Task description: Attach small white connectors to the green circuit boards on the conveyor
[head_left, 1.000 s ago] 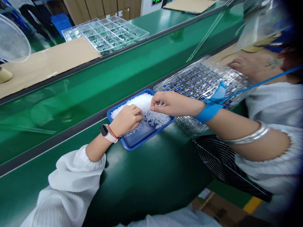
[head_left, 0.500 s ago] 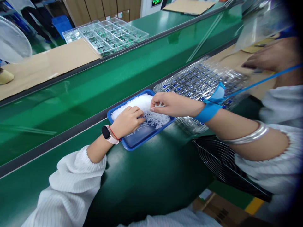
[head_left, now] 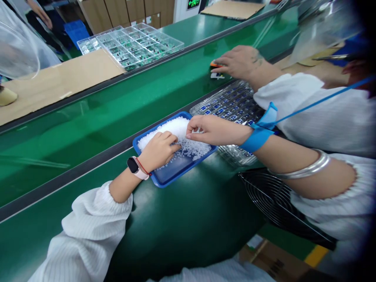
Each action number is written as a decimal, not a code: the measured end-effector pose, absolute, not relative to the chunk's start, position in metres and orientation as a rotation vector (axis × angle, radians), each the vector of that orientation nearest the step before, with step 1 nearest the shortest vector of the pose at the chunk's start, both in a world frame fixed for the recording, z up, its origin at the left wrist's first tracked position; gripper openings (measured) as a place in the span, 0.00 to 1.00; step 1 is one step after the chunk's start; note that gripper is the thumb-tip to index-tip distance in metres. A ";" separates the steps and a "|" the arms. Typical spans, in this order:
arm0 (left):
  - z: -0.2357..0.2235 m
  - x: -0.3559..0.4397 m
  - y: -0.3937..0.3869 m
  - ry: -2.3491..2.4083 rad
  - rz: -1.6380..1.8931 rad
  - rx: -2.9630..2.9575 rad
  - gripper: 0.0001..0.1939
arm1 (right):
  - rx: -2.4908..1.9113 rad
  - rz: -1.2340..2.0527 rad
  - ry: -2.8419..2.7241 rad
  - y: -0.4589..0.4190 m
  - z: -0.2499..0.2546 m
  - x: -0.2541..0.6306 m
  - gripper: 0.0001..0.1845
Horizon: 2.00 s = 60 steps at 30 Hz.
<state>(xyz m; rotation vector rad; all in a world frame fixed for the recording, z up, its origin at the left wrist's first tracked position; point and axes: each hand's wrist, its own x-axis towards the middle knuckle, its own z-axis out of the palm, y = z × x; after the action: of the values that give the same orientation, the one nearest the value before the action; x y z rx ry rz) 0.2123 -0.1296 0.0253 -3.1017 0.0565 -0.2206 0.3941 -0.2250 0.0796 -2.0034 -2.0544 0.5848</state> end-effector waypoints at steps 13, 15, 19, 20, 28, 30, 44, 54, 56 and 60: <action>0.025 0.210 -0.126 0.045 -0.337 -3.159 0.12 | -1.998 0.582 -2.055 -0.225 0.079 0.395 0.13; 0.026 0.210 -0.126 -0.003 -0.388 -3.200 0.10 | -1.993 0.580 -2.057 -0.225 0.079 0.395 0.13; 0.028 0.210 -0.126 -0.099 -0.426 -3.281 0.11 | -1.991 0.597 -2.054 -0.225 0.079 0.395 0.13; 0.028 0.209 -0.126 -0.080 -0.407 -3.307 0.11 | -1.993 0.605 -2.052 -0.225 0.079 0.395 0.13; 0.032 0.202 -0.137 0.151 -0.208 -3.402 0.12 | -1.997 0.616 -2.053 -0.225 0.080 0.393 0.13; 0.031 0.202 -0.138 0.143 -0.197 -3.381 0.12 | -1.992 0.609 -2.056 -0.225 0.080 0.394 0.13; 0.024 0.204 -0.134 -0.092 -0.374 -3.265 0.11 | -1.978 0.643 -2.048 -0.225 0.078 0.395 0.13; 0.020 0.204 -0.131 -0.146 -0.376 -3.281 0.09 | -2.012 0.670 -2.051 -0.225 0.081 0.394 0.14; 0.020 0.204 -0.131 -0.179 -0.375 -3.281 0.09 | -2.006 0.668 -2.055 -0.226 0.081 0.394 0.14; 0.020 0.204 -0.131 -0.149 -0.369 -3.296 0.09 | -2.004 0.656 -2.049 -0.226 0.080 0.394 0.14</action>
<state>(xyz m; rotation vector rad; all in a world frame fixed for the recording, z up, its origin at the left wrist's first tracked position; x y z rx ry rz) 0.2042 -0.1307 0.0201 -3.2957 -0.1493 -0.3690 0.3943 -0.2257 0.0799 -2.0041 -2.0492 0.6556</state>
